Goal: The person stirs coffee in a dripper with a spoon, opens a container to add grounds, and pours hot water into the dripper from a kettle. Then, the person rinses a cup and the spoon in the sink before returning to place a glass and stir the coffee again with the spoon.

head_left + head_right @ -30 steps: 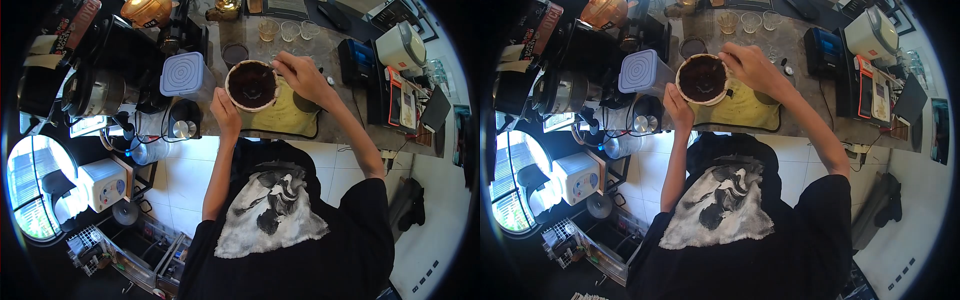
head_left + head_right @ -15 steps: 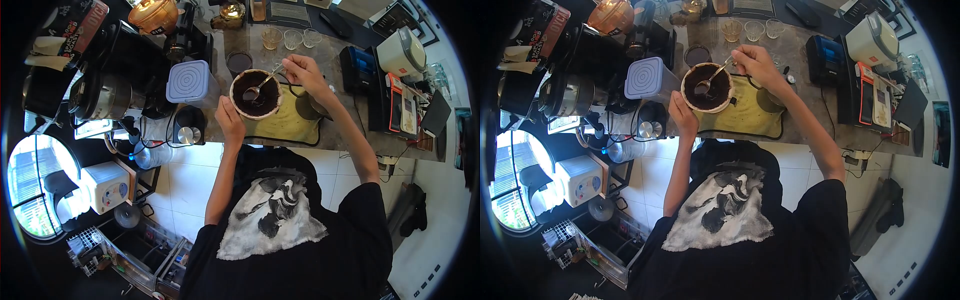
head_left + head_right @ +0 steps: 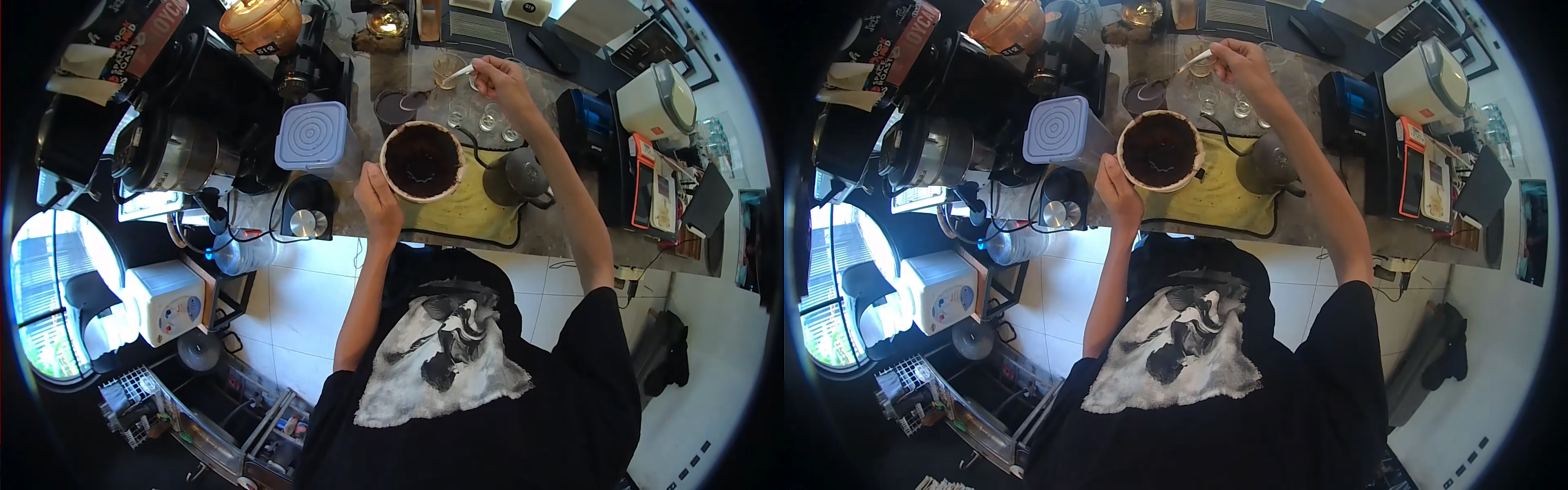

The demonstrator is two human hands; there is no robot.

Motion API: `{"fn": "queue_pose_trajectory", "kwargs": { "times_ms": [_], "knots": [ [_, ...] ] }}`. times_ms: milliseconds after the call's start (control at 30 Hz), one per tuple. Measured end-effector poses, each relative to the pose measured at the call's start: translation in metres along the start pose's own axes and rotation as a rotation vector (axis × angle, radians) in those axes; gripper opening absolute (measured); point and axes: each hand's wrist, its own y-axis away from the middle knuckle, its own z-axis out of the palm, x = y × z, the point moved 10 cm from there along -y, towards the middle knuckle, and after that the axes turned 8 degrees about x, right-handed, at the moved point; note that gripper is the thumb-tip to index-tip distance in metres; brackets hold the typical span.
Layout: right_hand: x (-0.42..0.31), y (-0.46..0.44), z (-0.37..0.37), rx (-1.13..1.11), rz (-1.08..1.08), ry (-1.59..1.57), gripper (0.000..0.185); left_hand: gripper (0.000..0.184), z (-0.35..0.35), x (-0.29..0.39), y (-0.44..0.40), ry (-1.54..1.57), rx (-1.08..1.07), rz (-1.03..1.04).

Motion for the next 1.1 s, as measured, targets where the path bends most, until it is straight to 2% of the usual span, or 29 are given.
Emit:
{"fn": "queue_pose_trajectory", "kwargs": {
  "times_ms": [200, 267, 300, 367, 467, 600, 700, 767, 967, 1100],
  "knots": [
    [0.028, -0.035, 0.006, 0.147, -0.182, 0.307, 0.026, 0.038, -0.001, -0.004, -0.001, 0.027, 0.037, 0.016],
    [0.016, -0.029, 0.018, 0.206, -0.320, 0.465, 0.026, 0.039, -0.001, -0.006, 0.000, 0.002, 0.008, 0.011],
    [0.013, -0.026, 0.024, 0.206, -0.319, 0.464, 0.026, 0.039, -0.001, -0.005, 0.000, 0.001, 0.008, 0.011],
    [-0.015, -0.011, 0.040, 0.205, -0.561, 0.594, 0.026, 0.039, -0.001, -0.005, 0.000, -0.025, 0.001, -0.001],
    [-0.037, 0.000, 0.059, 0.130, -0.627, 0.676, 0.026, 0.039, -0.001, -0.007, 0.000, -0.002, -0.004, -0.004],
    [-0.048, 0.006, 0.060, 0.130, -0.636, 0.612, 0.025, 0.039, -0.001, -0.002, 0.000, -0.001, 0.001, 0.003],
    [-0.047, 0.004, 0.046, 0.217, -0.652, 0.549, 0.024, 0.039, -0.001, 0.001, 0.000, 0.003, 0.005, 0.005],
    [-0.025, -0.007, 0.027, 0.234, -0.386, 0.355, 0.026, 0.039, -0.001, 0.002, -0.001, 0.025, 0.008, 0.009],
    [-0.041, 0.011, 0.001, 0.209, -0.231, 0.108, 0.027, 0.037, -0.002, 0.002, -0.001, 0.018, 0.030, 0.012],
    [-0.081, 0.053, 0.004, 0.145, -0.319, 0.223, 0.025, 0.037, -0.002, 0.004, -0.002, 0.035, 0.038, 0.020]
  ]
}}
